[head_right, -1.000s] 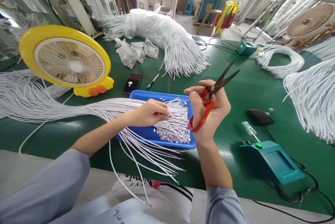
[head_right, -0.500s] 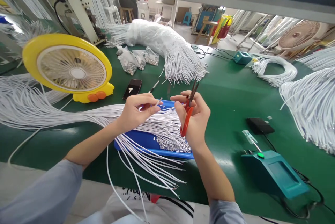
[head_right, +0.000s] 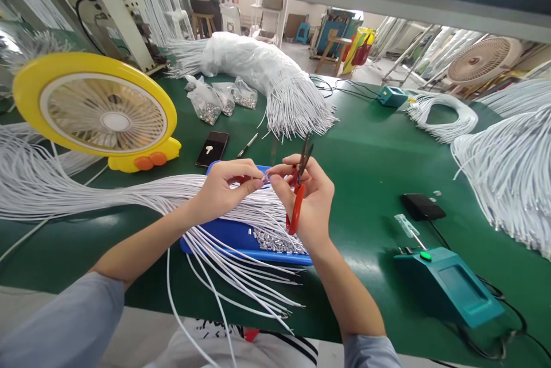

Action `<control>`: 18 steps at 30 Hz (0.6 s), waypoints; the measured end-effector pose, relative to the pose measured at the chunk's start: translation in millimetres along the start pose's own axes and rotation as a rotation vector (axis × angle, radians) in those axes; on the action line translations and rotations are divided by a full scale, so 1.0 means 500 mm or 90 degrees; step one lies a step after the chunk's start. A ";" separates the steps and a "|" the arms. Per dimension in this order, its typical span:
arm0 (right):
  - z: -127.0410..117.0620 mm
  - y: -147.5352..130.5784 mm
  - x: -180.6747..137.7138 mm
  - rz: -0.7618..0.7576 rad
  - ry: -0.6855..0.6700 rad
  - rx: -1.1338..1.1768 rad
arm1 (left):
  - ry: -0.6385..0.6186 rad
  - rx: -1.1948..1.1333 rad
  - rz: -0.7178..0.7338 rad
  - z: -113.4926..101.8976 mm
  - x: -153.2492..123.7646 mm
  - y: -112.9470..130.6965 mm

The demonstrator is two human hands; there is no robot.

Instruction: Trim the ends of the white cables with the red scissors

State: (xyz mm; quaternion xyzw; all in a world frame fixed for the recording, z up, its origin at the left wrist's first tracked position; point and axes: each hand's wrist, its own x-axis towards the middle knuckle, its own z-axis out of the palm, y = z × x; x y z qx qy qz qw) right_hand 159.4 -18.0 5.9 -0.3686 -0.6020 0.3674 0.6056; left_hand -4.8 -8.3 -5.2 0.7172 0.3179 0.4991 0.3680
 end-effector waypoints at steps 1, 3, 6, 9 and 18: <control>0.001 -0.001 0.000 -0.002 0.002 -0.006 | 0.006 0.002 0.009 0.001 0.000 -0.001; 0.002 -0.002 -0.001 -0.003 0.010 -0.021 | 0.019 0.012 0.028 0.003 -0.001 -0.002; 0.006 -0.002 -0.001 -0.006 0.027 -0.051 | 0.038 0.036 0.056 0.006 -0.002 -0.005; 0.009 0.000 -0.002 -0.018 0.019 -0.080 | 0.067 0.049 0.073 0.011 -0.003 -0.008; -0.002 -0.010 0.003 -0.002 0.009 -0.096 | 0.161 0.021 0.043 0.013 -0.003 -0.012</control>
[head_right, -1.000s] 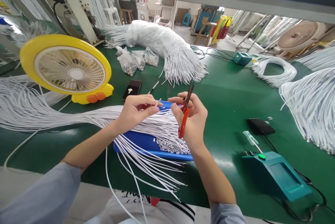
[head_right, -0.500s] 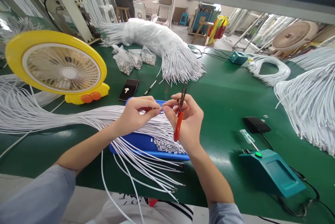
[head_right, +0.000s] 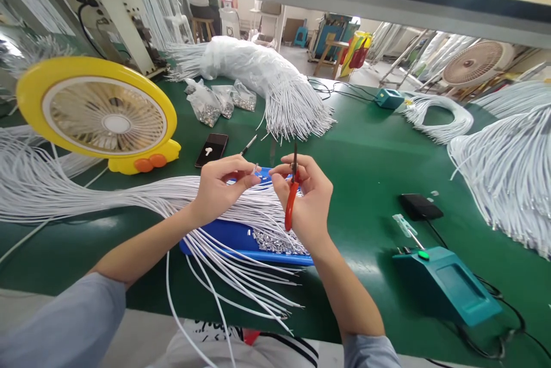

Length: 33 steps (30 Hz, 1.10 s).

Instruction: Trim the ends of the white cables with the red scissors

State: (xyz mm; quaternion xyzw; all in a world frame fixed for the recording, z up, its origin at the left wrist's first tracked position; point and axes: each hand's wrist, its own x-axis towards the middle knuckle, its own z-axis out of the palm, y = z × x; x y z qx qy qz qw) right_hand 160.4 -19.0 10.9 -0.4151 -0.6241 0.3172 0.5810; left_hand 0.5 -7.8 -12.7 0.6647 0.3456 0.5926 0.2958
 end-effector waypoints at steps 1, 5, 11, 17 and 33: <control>-0.001 0.001 0.002 0.000 0.005 0.003 | 0.003 -0.022 -0.032 -0.001 0.002 0.001; -0.001 0.008 0.006 -0.001 -0.007 -0.024 | -0.012 -0.133 -0.111 -0.007 0.008 0.005; 0.003 0.017 0.003 -0.029 -0.019 -0.037 | -0.080 -0.200 -0.110 -0.014 0.012 0.008; 0.005 0.020 0.004 -0.076 -0.030 -0.096 | -0.114 -0.214 -0.131 -0.012 0.015 0.006; -0.008 0.024 0.017 -0.158 -0.110 -0.348 | -0.038 -0.167 -0.089 -0.018 0.015 0.003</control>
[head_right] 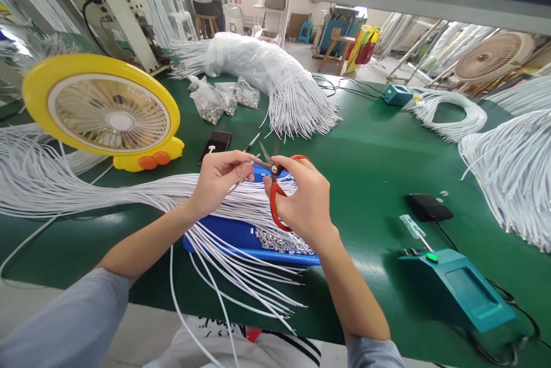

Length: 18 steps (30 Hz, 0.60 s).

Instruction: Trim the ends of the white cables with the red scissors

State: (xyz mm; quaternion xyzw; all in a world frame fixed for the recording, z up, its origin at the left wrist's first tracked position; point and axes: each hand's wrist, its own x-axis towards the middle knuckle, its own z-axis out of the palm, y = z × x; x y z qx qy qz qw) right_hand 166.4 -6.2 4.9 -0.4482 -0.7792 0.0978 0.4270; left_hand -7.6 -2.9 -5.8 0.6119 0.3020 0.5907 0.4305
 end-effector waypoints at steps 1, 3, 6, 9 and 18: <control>0.002 -0.001 0.000 -0.002 -0.009 -0.005 | -0.003 0.003 0.000 0.000 0.000 0.000; 0.006 -0.004 -0.001 -0.005 -0.018 -0.012 | -0.009 0.006 -0.003 0.000 -0.002 0.001; 0.008 -0.006 -0.002 -0.008 -0.024 -0.011 | -0.017 0.006 -0.006 0.001 -0.004 0.001; 0.009 -0.006 -0.003 -0.011 -0.024 -0.009 | -0.017 0.007 0.003 0.002 -0.004 0.002; 0.008 -0.008 -0.006 -0.039 -0.022 0.014 | -0.021 0.041 0.021 0.002 -0.003 0.001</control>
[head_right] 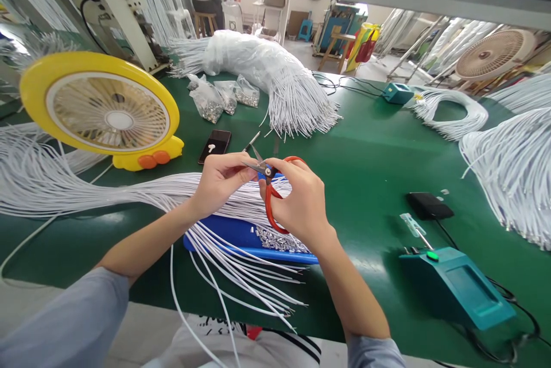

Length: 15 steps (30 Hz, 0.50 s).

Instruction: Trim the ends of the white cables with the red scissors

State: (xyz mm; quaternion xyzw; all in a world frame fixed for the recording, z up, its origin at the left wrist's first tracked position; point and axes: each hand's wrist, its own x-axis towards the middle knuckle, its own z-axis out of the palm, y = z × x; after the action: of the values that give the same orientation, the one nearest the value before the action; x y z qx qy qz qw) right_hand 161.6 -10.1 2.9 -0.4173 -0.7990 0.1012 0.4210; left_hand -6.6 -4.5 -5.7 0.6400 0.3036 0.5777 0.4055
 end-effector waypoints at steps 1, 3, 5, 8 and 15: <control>0.000 0.000 0.000 0.000 -0.001 0.004 | -0.002 -0.001 0.000 0.000 0.000 0.000; 0.000 -0.001 0.000 0.002 -0.004 0.011 | -0.007 0.000 0.002 -0.001 0.000 -0.001; 0.000 -0.002 0.001 0.006 -0.006 0.016 | -0.012 0.001 0.005 -0.001 0.000 -0.001; 0.000 -0.002 0.000 0.011 -0.012 0.019 | -0.020 0.002 0.011 -0.001 0.001 0.000; 0.001 -0.005 -0.005 0.000 -0.003 0.007 | -0.022 0.030 0.045 0.000 -0.004 0.009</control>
State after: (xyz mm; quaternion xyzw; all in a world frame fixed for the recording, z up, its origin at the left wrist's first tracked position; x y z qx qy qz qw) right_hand 160.7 -13.6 2.5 -0.4150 -0.7993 0.1067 0.4213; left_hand -7.3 -8.3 -2.6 0.6694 0.2873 0.5733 0.3750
